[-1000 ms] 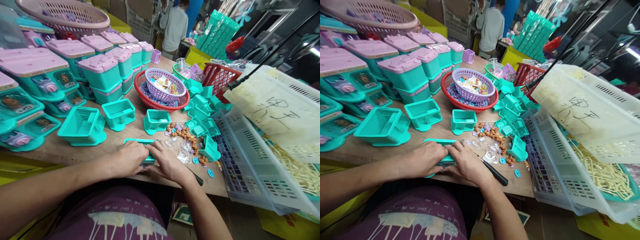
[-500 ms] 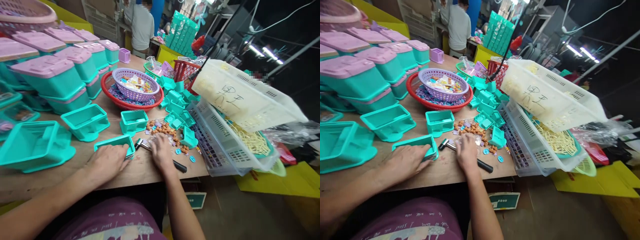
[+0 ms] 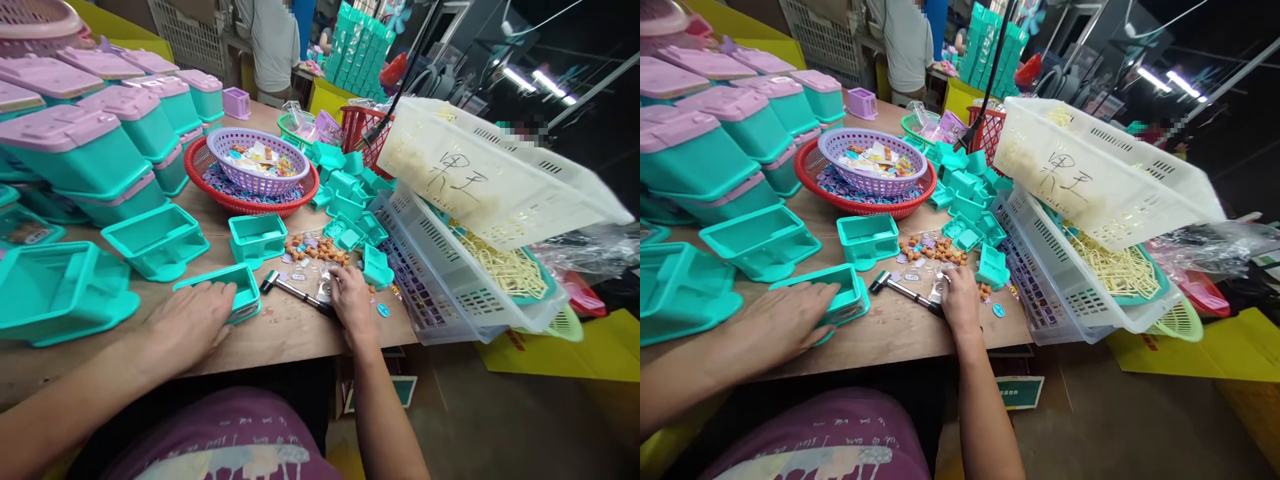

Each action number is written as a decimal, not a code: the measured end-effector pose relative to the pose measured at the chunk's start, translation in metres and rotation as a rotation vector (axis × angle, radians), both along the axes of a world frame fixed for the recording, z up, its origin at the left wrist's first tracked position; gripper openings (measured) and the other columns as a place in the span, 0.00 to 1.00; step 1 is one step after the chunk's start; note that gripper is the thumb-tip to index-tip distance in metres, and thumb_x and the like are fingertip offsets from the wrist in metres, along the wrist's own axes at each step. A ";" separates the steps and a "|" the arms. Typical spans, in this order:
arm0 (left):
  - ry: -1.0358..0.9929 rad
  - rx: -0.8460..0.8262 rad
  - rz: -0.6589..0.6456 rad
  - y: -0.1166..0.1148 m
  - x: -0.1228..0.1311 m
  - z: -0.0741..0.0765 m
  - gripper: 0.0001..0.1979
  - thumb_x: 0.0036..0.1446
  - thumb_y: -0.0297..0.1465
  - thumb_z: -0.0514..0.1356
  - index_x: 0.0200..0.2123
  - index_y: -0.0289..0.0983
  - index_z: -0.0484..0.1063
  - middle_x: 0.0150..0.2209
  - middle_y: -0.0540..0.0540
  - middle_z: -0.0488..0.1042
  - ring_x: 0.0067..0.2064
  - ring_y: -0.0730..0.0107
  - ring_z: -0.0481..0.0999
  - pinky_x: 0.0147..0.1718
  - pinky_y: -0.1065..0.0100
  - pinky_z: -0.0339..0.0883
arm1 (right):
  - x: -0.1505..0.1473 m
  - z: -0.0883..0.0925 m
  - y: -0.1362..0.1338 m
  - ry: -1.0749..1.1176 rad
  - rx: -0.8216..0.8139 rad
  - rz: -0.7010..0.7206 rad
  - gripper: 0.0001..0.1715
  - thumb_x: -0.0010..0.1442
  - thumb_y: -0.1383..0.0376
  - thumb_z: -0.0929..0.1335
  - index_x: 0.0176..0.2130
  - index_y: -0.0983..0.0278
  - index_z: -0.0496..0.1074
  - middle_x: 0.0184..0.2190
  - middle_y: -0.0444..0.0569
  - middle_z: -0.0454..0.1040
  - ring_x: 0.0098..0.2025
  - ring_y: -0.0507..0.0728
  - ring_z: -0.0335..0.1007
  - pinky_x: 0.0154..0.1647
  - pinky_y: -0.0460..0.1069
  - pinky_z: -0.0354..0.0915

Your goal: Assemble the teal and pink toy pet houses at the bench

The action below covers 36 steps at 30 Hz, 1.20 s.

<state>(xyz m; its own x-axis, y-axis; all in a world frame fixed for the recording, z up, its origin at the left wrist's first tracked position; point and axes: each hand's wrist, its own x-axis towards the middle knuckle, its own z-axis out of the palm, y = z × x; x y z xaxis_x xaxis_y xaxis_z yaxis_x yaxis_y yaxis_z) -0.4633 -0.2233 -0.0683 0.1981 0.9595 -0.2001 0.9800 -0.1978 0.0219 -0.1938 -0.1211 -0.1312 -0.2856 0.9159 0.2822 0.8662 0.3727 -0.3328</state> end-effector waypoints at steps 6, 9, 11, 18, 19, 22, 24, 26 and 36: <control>0.034 -0.108 0.035 0.001 0.012 0.011 0.14 0.61 0.31 0.48 0.41 0.32 0.70 0.30 0.34 0.78 0.35 0.47 0.79 0.33 0.56 0.68 | -0.080 0.016 0.000 -0.258 0.006 0.124 0.18 0.68 0.61 0.59 0.52 0.60 0.71 0.49 0.56 0.71 0.51 0.64 0.60 0.46 0.56 0.60; 0.050 -0.076 0.049 0.003 0.020 0.011 0.14 0.61 0.32 0.48 0.42 0.32 0.69 0.33 0.33 0.78 0.38 0.46 0.80 0.34 0.57 0.69 | -0.100 0.016 0.009 -0.342 0.017 0.199 0.19 0.69 0.64 0.56 0.47 0.62 0.73 0.49 0.58 0.71 0.52 0.65 0.60 0.48 0.58 0.58; 0.047 -0.069 0.079 0.005 0.025 0.010 0.14 0.61 0.32 0.49 0.42 0.31 0.69 0.34 0.32 0.78 0.38 0.45 0.80 0.35 0.56 0.69 | -0.105 0.013 0.015 -0.381 0.000 0.182 0.21 0.68 0.67 0.55 0.44 0.64 0.74 0.48 0.59 0.72 0.53 0.66 0.60 0.48 0.59 0.57; -0.040 -0.106 0.082 0.008 0.020 0.018 0.16 0.60 0.32 0.49 0.47 0.31 0.66 0.36 0.34 0.78 0.40 0.47 0.79 0.37 0.56 0.69 | -0.107 0.008 0.033 -0.404 -0.021 0.170 0.21 0.67 0.67 0.56 0.41 0.66 0.76 0.44 0.60 0.74 0.52 0.67 0.60 0.47 0.61 0.54; -0.091 -0.138 0.084 0.008 0.016 0.021 0.16 0.60 0.32 0.49 0.48 0.32 0.65 0.37 0.35 0.78 0.40 0.50 0.79 0.37 0.58 0.68 | -0.108 0.008 0.033 -0.396 -0.013 0.172 0.20 0.67 0.67 0.56 0.41 0.66 0.75 0.44 0.61 0.74 0.52 0.68 0.60 0.47 0.61 0.54; -0.315 -0.197 0.084 0.012 0.002 0.031 0.17 0.61 0.35 0.49 0.50 0.35 0.65 0.43 0.39 0.77 0.41 0.56 0.77 0.39 0.62 0.68 | -0.105 0.016 0.028 -0.300 0.034 0.110 0.19 0.67 0.67 0.56 0.41 0.68 0.74 0.43 0.63 0.74 0.50 0.68 0.63 0.47 0.61 0.55; -0.467 -0.180 0.067 0.015 -0.006 0.034 0.18 0.61 0.36 0.49 0.51 0.36 0.66 0.46 0.41 0.76 0.44 0.59 0.76 0.42 0.64 0.68 | -0.100 0.026 0.015 -0.099 0.035 0.075 0.19 0.68 0.65 0.55 0.41 0.67 0.72 0.39 0.60 0.75 0.45 0.65 0.67 0.45 0.58 0.58; -0.578 -0.151 0.052 0.019 -0.014 0.034 0.18 0.62 0.37 0.48 0.51 0.37 0.68 0.47 0.44 0.76 0.46 0.62 0.75 0.45 0.65 0.67 | -0.092 0.038 -0.006 0.184 -0.045 0.180 0.19 0.70 0.63 0.54 0.41 0.65 0.70 0.35 0.54 0.75 0.38 0.59 0.69 0.42 0.53 0.61; -0.741 -0.181 0.015 0.027 -0.025 0.030 0.21 0.66 0.40 0.46 0.49 0.35 0.70 0.45 0.45 0.77 0.46 0.64 0.74 0.48 0.67 0.67 | -0.097 0.039 -0.076 0.463 -0.180 0.551 0.10 0.68 0.64 0.62 0.43 0.59 0.72 0.37 0.51 0.69 0.42 0.58 0.65 0.44 0.54 0.64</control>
<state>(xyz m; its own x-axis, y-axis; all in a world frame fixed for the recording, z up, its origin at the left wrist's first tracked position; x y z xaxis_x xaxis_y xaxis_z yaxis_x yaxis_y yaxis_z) -0.4880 -0.1967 -0.0379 0.3291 0.9280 -0.1745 0.6988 -0.1150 0.7060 -0.2910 -0.1967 -0.0927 -0.6057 0.7174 0.3442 0.3251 0.6179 -0.7159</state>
